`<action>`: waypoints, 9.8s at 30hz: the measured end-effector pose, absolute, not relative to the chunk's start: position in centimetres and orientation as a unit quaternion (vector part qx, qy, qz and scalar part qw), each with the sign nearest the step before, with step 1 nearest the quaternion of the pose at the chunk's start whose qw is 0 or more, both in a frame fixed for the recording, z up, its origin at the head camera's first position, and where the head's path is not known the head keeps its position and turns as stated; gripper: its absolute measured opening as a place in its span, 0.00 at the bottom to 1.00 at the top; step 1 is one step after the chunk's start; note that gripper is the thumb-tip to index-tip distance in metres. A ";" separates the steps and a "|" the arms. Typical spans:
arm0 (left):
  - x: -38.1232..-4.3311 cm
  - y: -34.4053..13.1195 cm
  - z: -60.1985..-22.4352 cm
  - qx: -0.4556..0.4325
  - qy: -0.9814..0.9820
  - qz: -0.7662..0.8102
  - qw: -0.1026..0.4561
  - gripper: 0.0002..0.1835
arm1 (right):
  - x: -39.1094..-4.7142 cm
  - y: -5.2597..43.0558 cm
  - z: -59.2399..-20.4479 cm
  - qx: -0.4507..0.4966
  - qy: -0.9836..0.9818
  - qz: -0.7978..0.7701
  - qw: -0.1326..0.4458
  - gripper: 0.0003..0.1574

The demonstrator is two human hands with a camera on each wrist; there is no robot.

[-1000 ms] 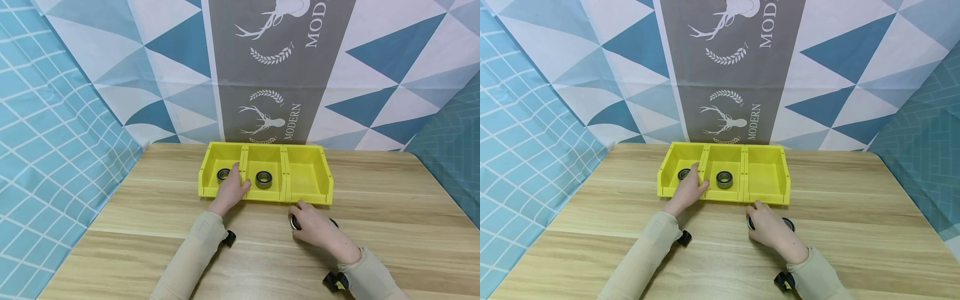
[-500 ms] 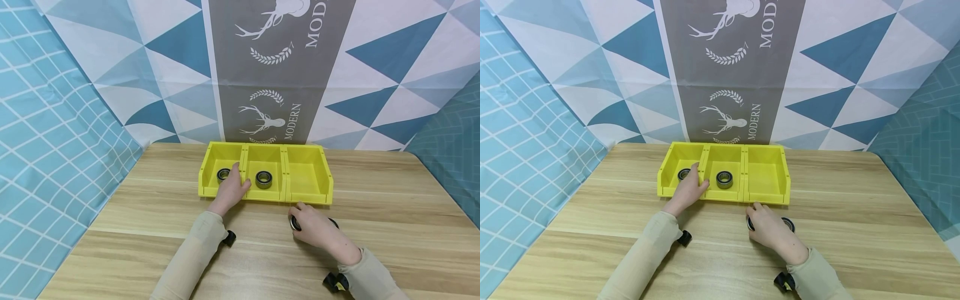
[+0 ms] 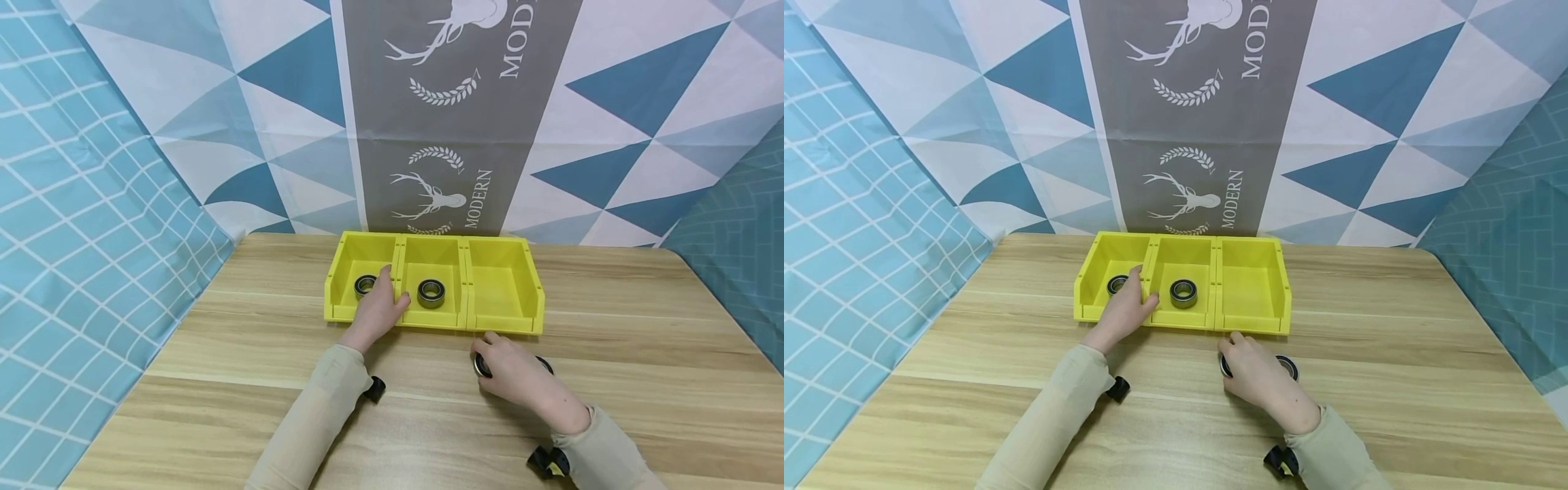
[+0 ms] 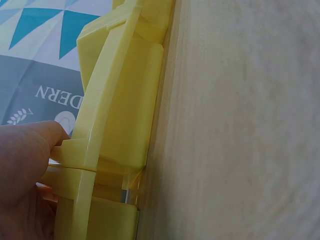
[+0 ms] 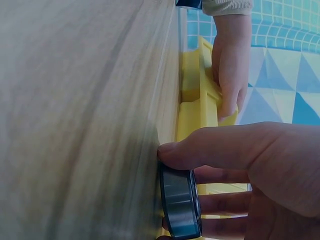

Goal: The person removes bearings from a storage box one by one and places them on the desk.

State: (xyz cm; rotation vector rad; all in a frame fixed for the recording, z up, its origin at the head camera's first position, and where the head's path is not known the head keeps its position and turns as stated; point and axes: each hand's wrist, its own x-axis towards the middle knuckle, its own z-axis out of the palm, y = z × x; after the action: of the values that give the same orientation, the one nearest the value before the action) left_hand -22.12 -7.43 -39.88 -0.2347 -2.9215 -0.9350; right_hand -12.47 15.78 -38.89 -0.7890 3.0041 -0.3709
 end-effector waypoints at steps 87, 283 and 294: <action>-22.1 -7.4 -39.8 -0.077 -0.949 -0.304 0.026 0.37 | -12.4 15.7 -38.8 -0.239 0.964 -0.119 0.019 0.18; -21.8 -7.3 -39.7 -0.075 -0.948 -0.306 0.035 0.36 | -20.0 8.5 -37.7 -0.291 0.930 -0.153 -0.161 0.13; -22.0 -7.3 -39.9 -0.075 -0.950 -0.300 0.038 0.36 | -21.4 7.8 -37.8 -0.289 0.944 -0.128 -0.091 0.18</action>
State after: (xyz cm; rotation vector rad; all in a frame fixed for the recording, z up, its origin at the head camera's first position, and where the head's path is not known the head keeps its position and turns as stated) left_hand -21.96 -7.26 -39.88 -0.2315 -2.9152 -0.9189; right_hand -21.44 7.82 -37.81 -0.9638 3.1531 -0.4282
